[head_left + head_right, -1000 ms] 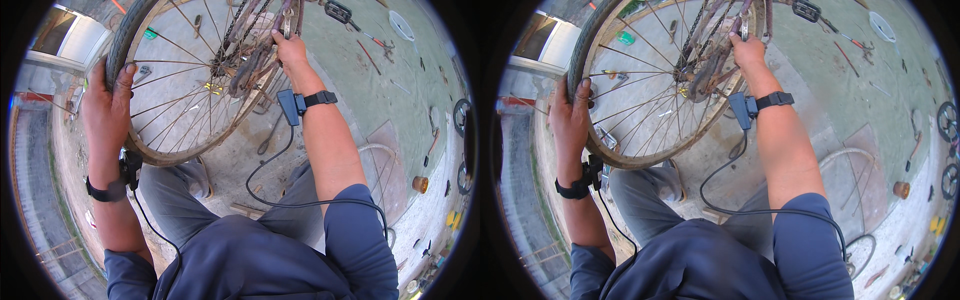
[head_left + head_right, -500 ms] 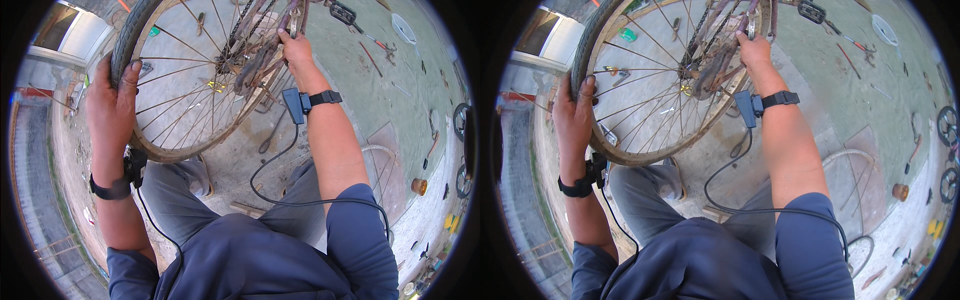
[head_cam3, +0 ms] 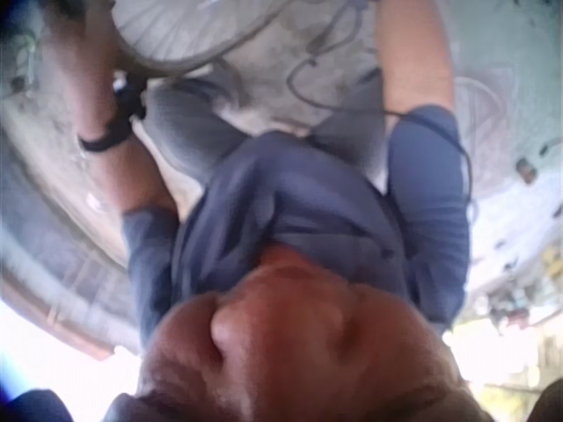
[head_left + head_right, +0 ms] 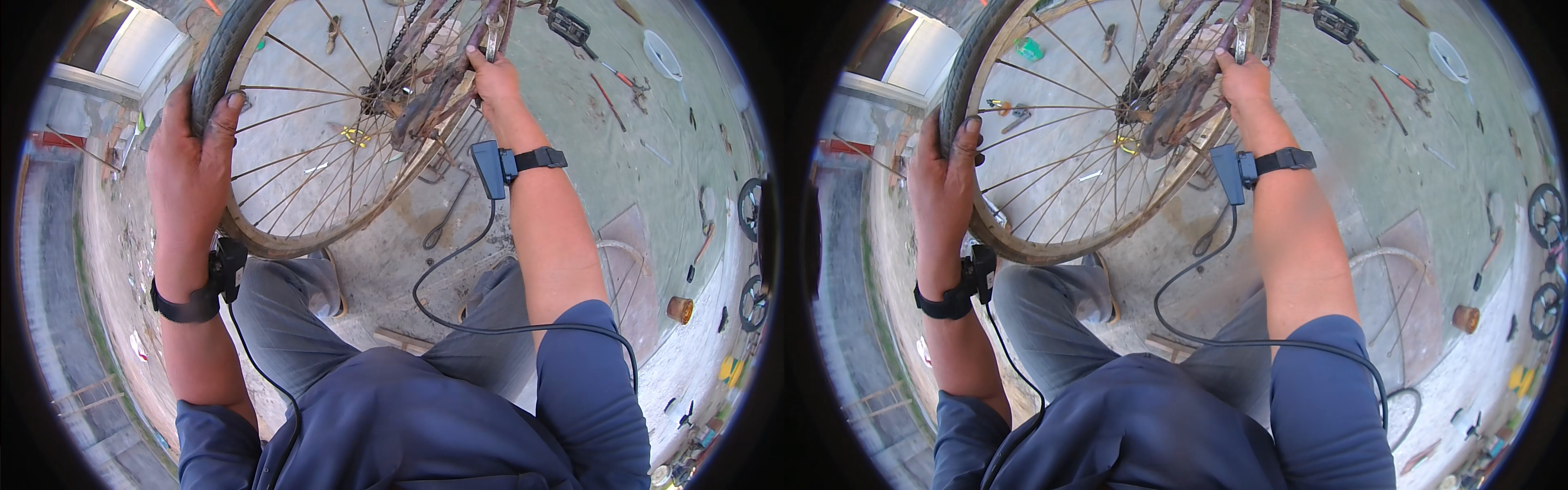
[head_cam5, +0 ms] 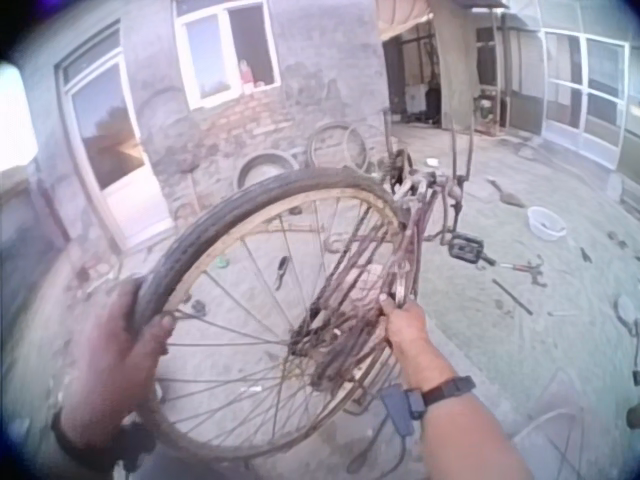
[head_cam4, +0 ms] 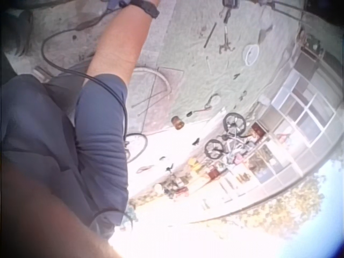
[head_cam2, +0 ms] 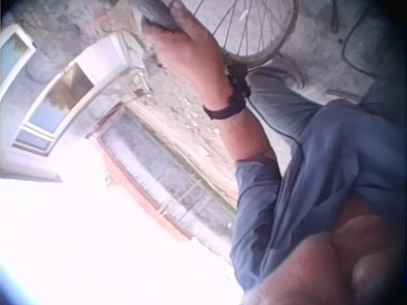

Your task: The person uses a wrench to tighten the rear axle nuts on a bicycle wheel. They then move a small stool and sit down to inspect a bicycle brake caliper assembly.

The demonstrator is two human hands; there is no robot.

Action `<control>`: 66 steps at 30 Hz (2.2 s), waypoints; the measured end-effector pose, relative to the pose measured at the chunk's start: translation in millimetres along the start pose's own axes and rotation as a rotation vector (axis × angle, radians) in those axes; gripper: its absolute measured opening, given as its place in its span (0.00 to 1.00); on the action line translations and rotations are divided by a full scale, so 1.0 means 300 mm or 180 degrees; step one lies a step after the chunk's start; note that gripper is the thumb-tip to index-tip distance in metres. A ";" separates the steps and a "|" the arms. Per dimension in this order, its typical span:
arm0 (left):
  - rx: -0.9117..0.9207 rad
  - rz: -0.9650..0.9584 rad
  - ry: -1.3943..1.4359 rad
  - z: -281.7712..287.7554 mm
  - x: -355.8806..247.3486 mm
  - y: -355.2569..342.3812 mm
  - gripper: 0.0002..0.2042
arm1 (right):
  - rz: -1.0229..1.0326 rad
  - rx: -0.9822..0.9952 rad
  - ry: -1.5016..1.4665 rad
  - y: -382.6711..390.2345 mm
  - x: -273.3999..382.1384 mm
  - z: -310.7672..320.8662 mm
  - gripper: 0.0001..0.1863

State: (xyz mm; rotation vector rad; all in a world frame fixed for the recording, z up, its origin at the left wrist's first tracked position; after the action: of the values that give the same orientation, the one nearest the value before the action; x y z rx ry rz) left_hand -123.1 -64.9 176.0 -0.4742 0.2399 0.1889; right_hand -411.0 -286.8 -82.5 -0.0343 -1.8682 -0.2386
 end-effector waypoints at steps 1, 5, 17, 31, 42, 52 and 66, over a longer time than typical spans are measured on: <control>-0.0078 -0.0082 -0.0035 -0.001 -0.003 0.003 0.24 | -0.0064 -0.0012 -0.0055 0.004 0.001 0.005 0.17; -0.0140 -0.0201 -0.0017 -0.002 0.002 0.008 0.23 | -0.0075 -0.0056 0.0196 0.012 0.014 0.007 0.16; -0.0040 -0.0485 0.0193 0.007 0.012 0.001 0.22 | 0.0064 -0.0073 0.0000 0.034 0.037 -0.011 0.16; 0.1131 -0.0145 -0.0403 -0.267 0.366 0.424 0.17 | -0.0095 -0.0303 0.0297 0.280 0.094 0.276 0.23; 0.3475 -0.1236 0.0400 -0.556 0.222 0.998 0.15 | 0.0164 -0.0320 0.0283 0.657 0.269 0.300 0.24; 0.3947 -0.1854 0.0534 -0.697 0.144 1.084 0.16 | -0.0019 -0.0422 0.0233 0.862 0.212 0.321 0.29; 0.3915 -0.1772 0.0926 -0.717 0.129 1.078 0.16 | -0.0246 -0.0335 0.0495 0.777 0.096 0.247 0.23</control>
State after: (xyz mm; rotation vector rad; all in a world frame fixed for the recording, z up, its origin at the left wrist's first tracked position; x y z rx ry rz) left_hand -201.6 120.9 -158.1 0.6699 0.4437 -0.5692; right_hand -455.8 -48.0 -42.3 -0.0152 -1.7029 -0.3824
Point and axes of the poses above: each hand's wrist, its own y-axis away from the middle knuckle, its own z-axis out of the back of the hand, x = y × z, the point moved 6 cm from there along -y, towards the middle knuckle, and after that the axes turned 7 degrees about -y, right-handed, at the moved point
